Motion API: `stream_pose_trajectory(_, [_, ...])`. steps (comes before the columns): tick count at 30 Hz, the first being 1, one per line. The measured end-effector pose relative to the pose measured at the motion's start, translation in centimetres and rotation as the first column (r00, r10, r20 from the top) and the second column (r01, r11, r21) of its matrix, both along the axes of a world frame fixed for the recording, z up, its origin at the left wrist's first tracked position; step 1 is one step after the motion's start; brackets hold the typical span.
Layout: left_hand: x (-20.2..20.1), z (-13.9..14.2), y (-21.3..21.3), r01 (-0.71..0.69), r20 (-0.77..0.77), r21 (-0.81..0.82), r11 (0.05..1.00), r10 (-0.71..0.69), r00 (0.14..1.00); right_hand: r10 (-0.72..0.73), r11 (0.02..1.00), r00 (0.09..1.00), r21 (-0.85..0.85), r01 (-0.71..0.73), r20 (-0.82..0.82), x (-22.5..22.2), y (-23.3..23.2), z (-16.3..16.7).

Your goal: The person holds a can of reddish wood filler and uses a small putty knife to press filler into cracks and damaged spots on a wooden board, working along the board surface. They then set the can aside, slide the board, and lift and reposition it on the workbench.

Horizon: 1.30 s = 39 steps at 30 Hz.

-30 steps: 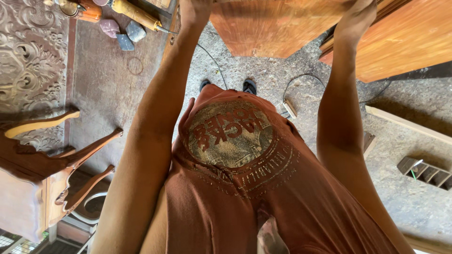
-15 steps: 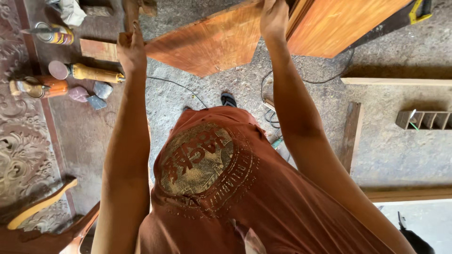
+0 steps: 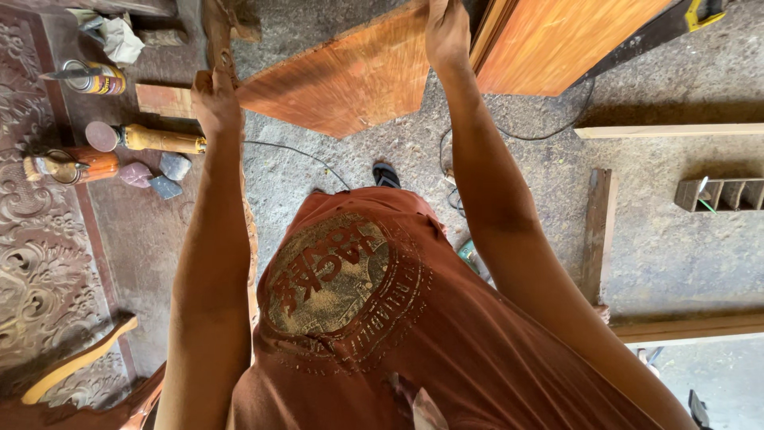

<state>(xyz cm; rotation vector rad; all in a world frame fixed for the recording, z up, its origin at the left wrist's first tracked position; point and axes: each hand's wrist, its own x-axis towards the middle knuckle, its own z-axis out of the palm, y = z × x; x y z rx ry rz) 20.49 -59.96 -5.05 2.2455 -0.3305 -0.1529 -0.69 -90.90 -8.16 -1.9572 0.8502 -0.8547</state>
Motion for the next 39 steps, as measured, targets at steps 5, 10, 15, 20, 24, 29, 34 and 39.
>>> stream_pose_trajectory(5, [-0.2, 0.7, -0.4, -0.033, -0.069, 0.031, 0.999, 0.035, 0.997, 0.084, 0.996, 0.992, -0.050, -0.080, 0.091, -0.1, -0.1, 1.1])
stream_pose_trajectory(10, [-0.3, 0.3, -0.3, -0.035, -0.013, 0.192, 0.981, 0.038, 0.999, 0.053, 0.996, 0.998, 0.067, -0.051, -0.027, -0.3, 0.0, 1.2])
stream_pose_trajectory(15, [-0.8, -0.4, 0.4, 0.168, 0.374, 0.470, 0.867, -0.368, 0.851, 0.039, 0.994, 0.997, 0.106, -0.032, -0.061, -0.7, 0.3, 0.9])
stream_pose_trajectory(20, [-0.6, -0.9, 0.2, -0.041, 0.062, 0.345, 0.938, 0.022, 0.998, 0.006, 0.993, 0.997, 0.120, 0.002, -0.071, -1.0, 0.3, -0.1])
stream_pose_trajectory(24, [-0.9, -1.2, 1.0, 0.121, 0.431, 0.481, 0.868, -0.355, 0.830, 0.019, 1.000, 1.000, -0.025, -0.019, 0.011, -0.5, 0.6, -0.5])
stream_pose_trajectory(29, [-1.2, -1.3, 1.1, 0.046, 0.170, 0.242, 0.969, -0.089, 0.981, 0.037, 0.998, 0.993, 0.050, -0.043, 0.110, -0.5, 1.0, -0.3])
stream_pose_trajectory(34, [-1.5, -1.1, 1.4, -0.030, 0.190, 0.180, 0.983, -0.005, 0.982, 0.059, 0.986, 0.989, 0.145, -0.079, 0.133, -0.4, 1.3, -0.1])
stream_pose_trajectory(39, [-1.0, -1.6, 1.6, -0.059, 0.174, 0.136, 0.989, 0.035, 0.984, 0.070, 0.984, 0.970, 0.141, -0.105, 0.233, 0.5, 1.1, -1.1])
